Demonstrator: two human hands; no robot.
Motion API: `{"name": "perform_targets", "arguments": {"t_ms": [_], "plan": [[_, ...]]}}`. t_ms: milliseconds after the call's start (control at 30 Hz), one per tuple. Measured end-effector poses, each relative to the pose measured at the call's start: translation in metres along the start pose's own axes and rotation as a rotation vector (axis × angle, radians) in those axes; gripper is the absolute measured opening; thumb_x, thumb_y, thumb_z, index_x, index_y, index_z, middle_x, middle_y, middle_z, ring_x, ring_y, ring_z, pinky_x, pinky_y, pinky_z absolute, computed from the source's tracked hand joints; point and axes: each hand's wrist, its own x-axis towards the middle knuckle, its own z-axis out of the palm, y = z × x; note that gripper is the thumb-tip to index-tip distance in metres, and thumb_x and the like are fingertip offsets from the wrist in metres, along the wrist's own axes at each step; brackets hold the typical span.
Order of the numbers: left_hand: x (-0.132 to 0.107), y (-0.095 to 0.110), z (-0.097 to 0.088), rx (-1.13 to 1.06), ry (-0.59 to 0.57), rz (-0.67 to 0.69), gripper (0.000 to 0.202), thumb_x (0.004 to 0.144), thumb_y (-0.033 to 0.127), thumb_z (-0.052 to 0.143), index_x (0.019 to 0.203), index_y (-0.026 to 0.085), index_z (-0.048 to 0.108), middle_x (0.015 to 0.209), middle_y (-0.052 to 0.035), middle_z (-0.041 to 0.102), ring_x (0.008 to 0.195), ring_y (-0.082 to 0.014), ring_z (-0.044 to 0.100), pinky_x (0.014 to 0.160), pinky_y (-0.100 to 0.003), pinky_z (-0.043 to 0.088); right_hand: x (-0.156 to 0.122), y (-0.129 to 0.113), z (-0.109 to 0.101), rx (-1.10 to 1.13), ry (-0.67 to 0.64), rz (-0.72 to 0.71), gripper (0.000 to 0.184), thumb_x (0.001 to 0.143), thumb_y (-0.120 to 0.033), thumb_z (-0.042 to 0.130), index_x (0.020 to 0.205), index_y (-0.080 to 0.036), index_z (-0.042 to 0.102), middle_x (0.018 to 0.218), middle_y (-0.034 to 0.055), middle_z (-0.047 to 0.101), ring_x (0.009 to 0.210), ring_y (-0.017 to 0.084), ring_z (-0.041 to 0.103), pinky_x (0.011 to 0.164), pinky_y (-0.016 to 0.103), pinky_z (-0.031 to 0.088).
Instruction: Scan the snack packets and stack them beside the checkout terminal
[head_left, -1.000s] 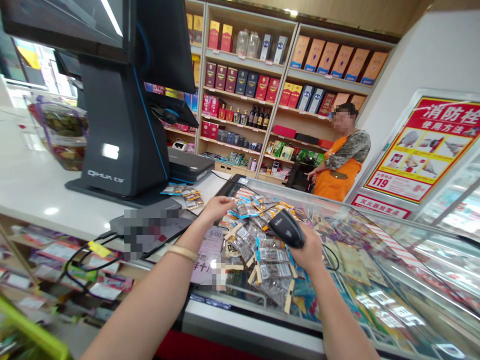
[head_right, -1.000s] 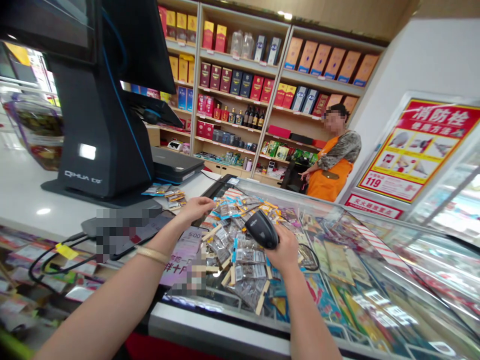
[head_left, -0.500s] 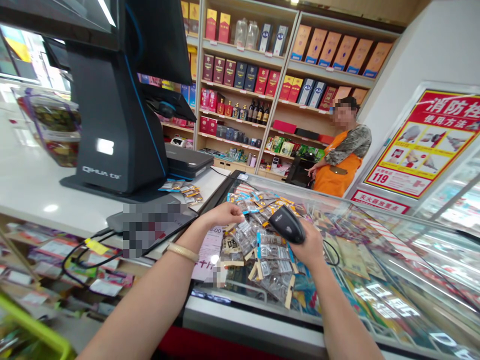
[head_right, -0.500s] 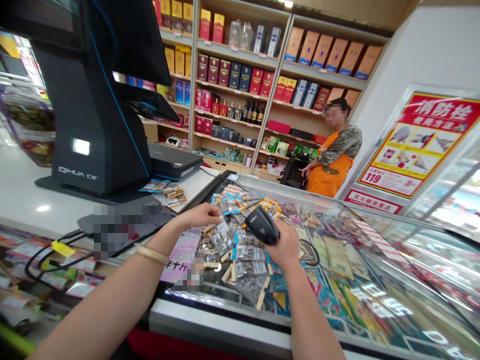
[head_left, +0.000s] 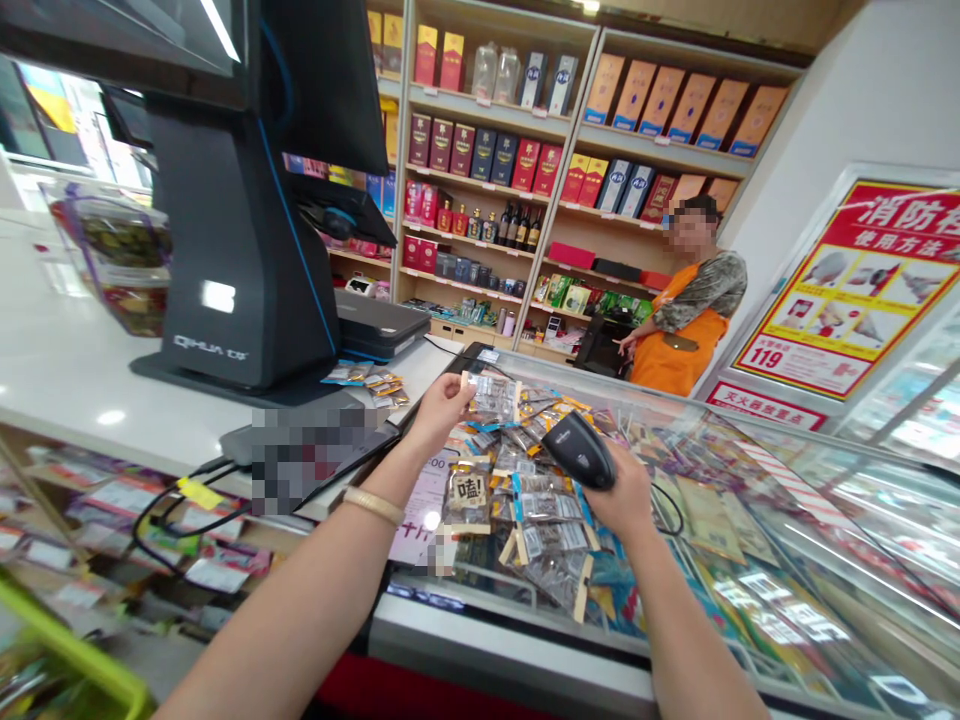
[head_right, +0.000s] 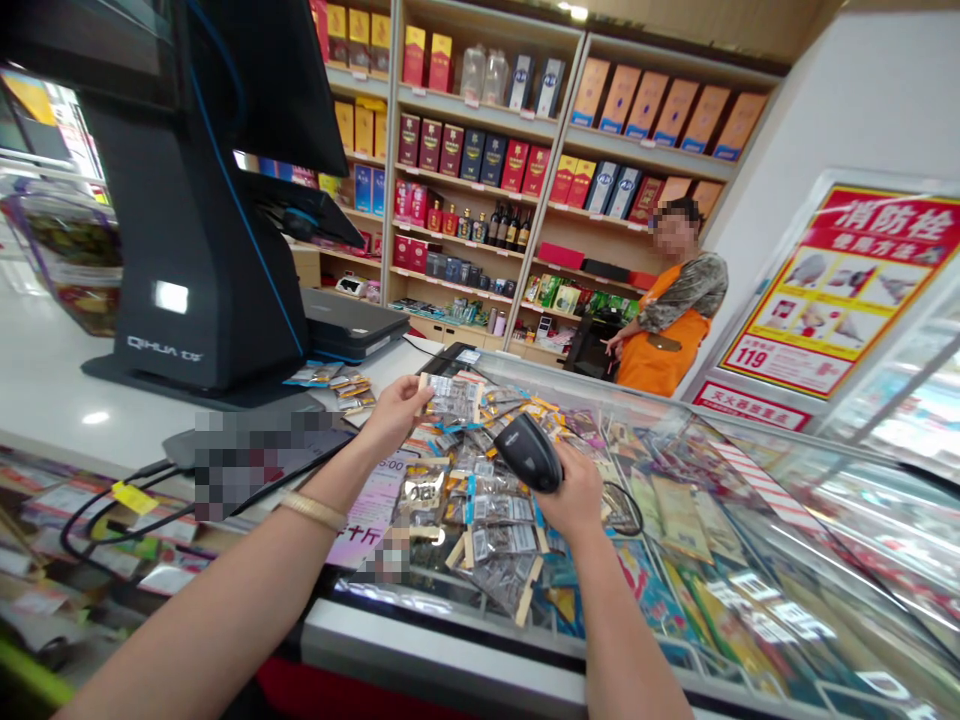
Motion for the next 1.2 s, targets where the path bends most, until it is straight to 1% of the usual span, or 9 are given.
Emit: {"name": "perform_targets", "arguments": {"t_ms": [100,233,433,700,833,933,1067,1133,1200], "plan": [[-0.002,0.001,0.000,-0.037,-0.037,0.006,0.042,0.057,0.039,0.082,0.079,0.018,0.053,0.070,0.0031,0.061,0.059,-0.0110,0.058,0.052,-0.025,0.054,0.002,-0.004,-0.002,-0.008,0.023,-0.007,0.024,0.075,-0.033,0.059,0.094,-0.020,0.066,0.082,0.0089,0.071,0.080,0.026,0.067,0.073,0.037,0.053],[-0.007,0.005,0.003,-0.019,-0.104,-0.004,0.045,0.055,0.042,0.083,0.079,0.018,0.054,0.070,0.0028,0.062,0.057,-0.0103,0.057,0.051,-0.024,0.054,0.004,-0.007,-0.004,-0.024,0.025,-0.019,0.018,0.074,-0.031,0.059,0.087,-0.021,0.065,0.079,0.0076,0.069,0.076,0.025,0.066,0.071,0.036,0.053],[-0.010,0.006,0.006,0.012,-0.175,-0.006,0.047,0.054,0.046,0.083,0.079,0.017,0.055,0.072,0.0031,0.062,0.057,-0.0101,0.057,0.050,-0.025,0.054,0.004,-0.006,-0.003,-0.028,0.001,-0.019,0.021,0.074,-0.035,0.059,0.087,-0.021,0.065,0.080,0.0080,0.070,0.074,0.024,0.065,0.069,0.035,0.051],[-0.011,0.007,0.006,0.008,-0.164,-0.013,0.047,0.055,0.045,0.083,0.079,0.017,0.054,0.073,0.0023,0.063,0.059,-0.0108,0.059,0.050,-0.024,0.053,0.005,-0.008,-0.003,-0.044,-0.054,0.022,0.020,0.071,-0.032,0.058,0.086,-0.021,0.066,0.081,0.0083,0.070,0.075,0.025,0.065,0.069,0.035,0.050],[-0.010,0.005,0.006,-0.018,-0.140,-0.028,0.043,0.056,0.040,0.083,0.079,0.016,0.055,0.071,0.0021,0.062,0.058,-0.0101,0.057,0.050,-0.024,0.053,0.004,-0.006,-0.003,-0.043,-0.052,0.027,0.018,0.071,-0.032,0.059,0.085,-0.022,0.065,0.079,0.0073,0.069,0.076,0.024,0.065,0.070,0.035,0.051],[-0.006,0.004,0.005,-0.108,-0.014,-0.040,0.035,0.059,0.033,0.081,0.074,0.016,0.054,0.066,0.0033,0.058,0.057,-0.0088,0.055,0.053,-0.023,0.055,0.002,-0.004,-0.002,-0.041,-0.036,0.027,0.018,0.072,-0.033,0.060,0.085,-0.022,0.065,0.080,0.0074,0.070,0.078,0.025,0.065,0.071,0.035,0.051],[0.006,0.010,-0.004,-0.302,0.340,0.016,0.024,0.073,0.020,0.071,0.066,0.016,0.048,0.064,0.0049,0.050,0.061,-0.0064,0.054,0.064,-0.022,0.058,0.000,-0.001,-0.001,-0.035,-0.027,0.011,0.020,0.073,-0.036,0.060,0.085,-0.021,0.065,0.082,0.0084,0.070,0.078,0.026,0.066,0.070,0.036,0.052],[0.013,0.015,-0.014,-0.430,0.532,0.053,0.020,0.081,0.015,0.061,0.067,0.017,0.046,0.069,0.0037,0.052,0.068,-0.0061,0.057,0.072,-0.022,0.058,-0.001,0.000,-0.001,-0.033,-0.016,0.008,0.021,0.073,-0.036,0.061,0.086,-0.021,0.066,0.081,0.0083,0.070,0.077,0.026,0.066,0.070,0.036,0.052],[0.019,0.020,-0.025,-0.531,0.667,0.061,0.016,0.085,0.013,0.053,0.072,0.018,0.047,0.076,0.0018,0.054,0.077,-0.0066,0.059,0.078,-0.022,0.058,-0.001,0.001,0.000,-0.031,-0.010,0.012,0.022,0.072,-0.036,0.061,0.088,-0.022,0.066,0.081,0.0078,0.070,0.077,0.026,0.066,0.070,0.035,0.052]]}}
